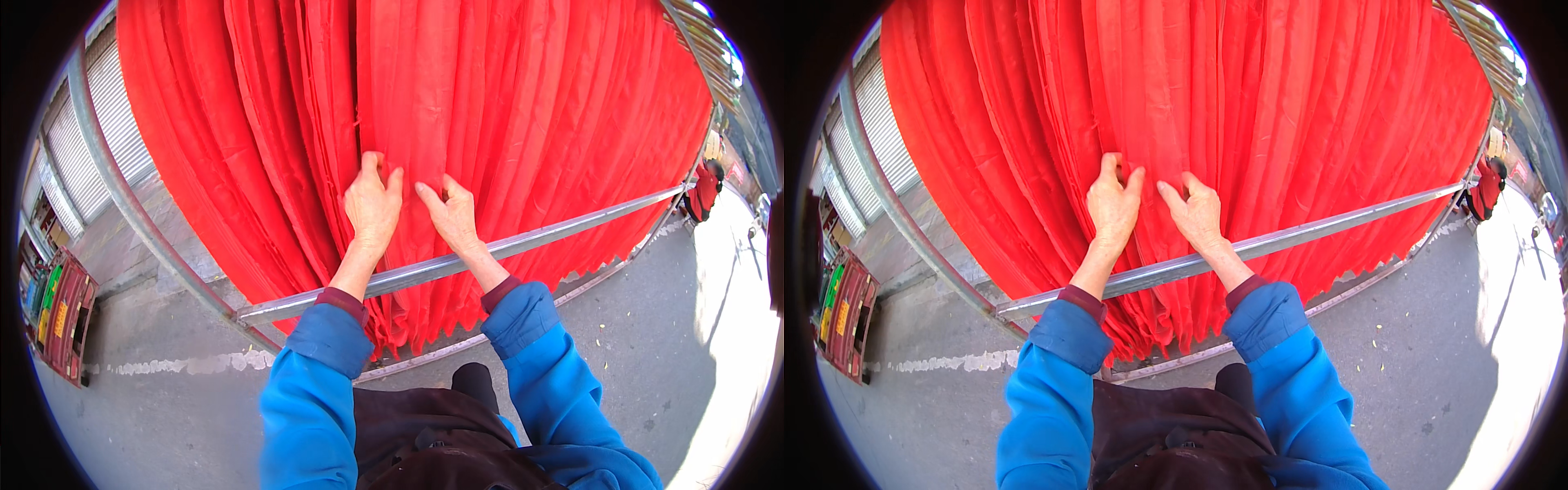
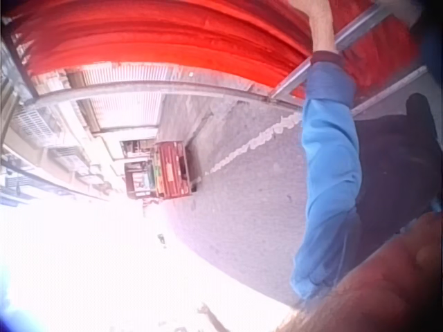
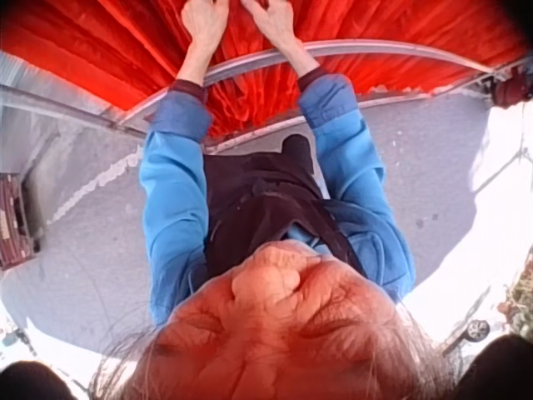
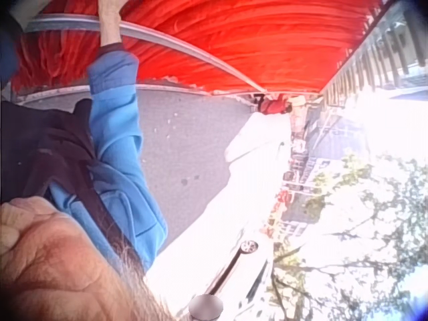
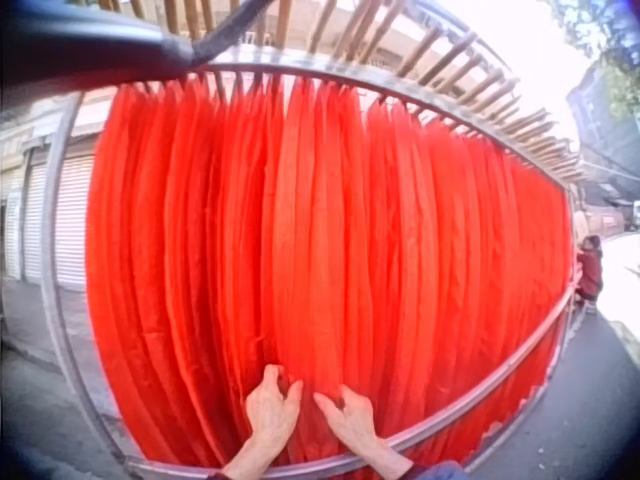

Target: The person ties white strings to the bottom edge of a red fabric canopy, then folds the fabric along a metal frame and secures it with bamboo rods. The work is performed outdoors on a paved surface.

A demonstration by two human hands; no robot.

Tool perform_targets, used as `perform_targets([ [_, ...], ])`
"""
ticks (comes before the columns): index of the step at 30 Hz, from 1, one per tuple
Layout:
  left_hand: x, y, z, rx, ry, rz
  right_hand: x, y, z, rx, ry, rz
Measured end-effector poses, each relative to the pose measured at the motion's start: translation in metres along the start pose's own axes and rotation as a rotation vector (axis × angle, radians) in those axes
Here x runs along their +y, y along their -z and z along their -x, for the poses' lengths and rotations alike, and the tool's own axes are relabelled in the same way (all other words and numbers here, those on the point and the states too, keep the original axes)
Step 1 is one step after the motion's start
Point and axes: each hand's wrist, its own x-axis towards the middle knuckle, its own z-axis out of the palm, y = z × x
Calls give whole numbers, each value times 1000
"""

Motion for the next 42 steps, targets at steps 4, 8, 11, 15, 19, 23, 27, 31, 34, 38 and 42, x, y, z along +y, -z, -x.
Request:
perform_targets([
  [4, -23, -5, 28, -345, 84, -227, 9, 0, 18, -143, -69, 90],
  [8, -43, -6, 42, -440, 82, -324, 12, 6, 21, -246, -158, 110],
  [11, -41, -3, 43, -431, 118, -233, 13, 8, 20, -350, -208, 172],
  [15, -28, -1, 43, -449, 44, -272, 20, 8, 14, -445, -323, 179],
  [19, -31, -1, 42, -513, 55, -371, 26, 8, 13, -444, -297, 106],
  [23, -47, 7, 43, -447, 94, -451, 22, 8, 15, -310, -431, 135],
  [27, -52, 15, 42, -430, 82, -445, 17, 7, 16, -272, -467, 144],
  [31, -42, 18, 41, -568, 69, -318, 13, 5, 16, -365, -232, 197],
  [34, -33, 17, 42, -646, -1, -320, 10, 6, 15, -458, -275, 210],
  [38, -33, 14, 43, -647, -20, -302, 2, 10, 17, -606, -268, 35],
  [42, -45, 11, 45, -589, -103, -242, 1, 8, 20, -580, -228, -16],
])
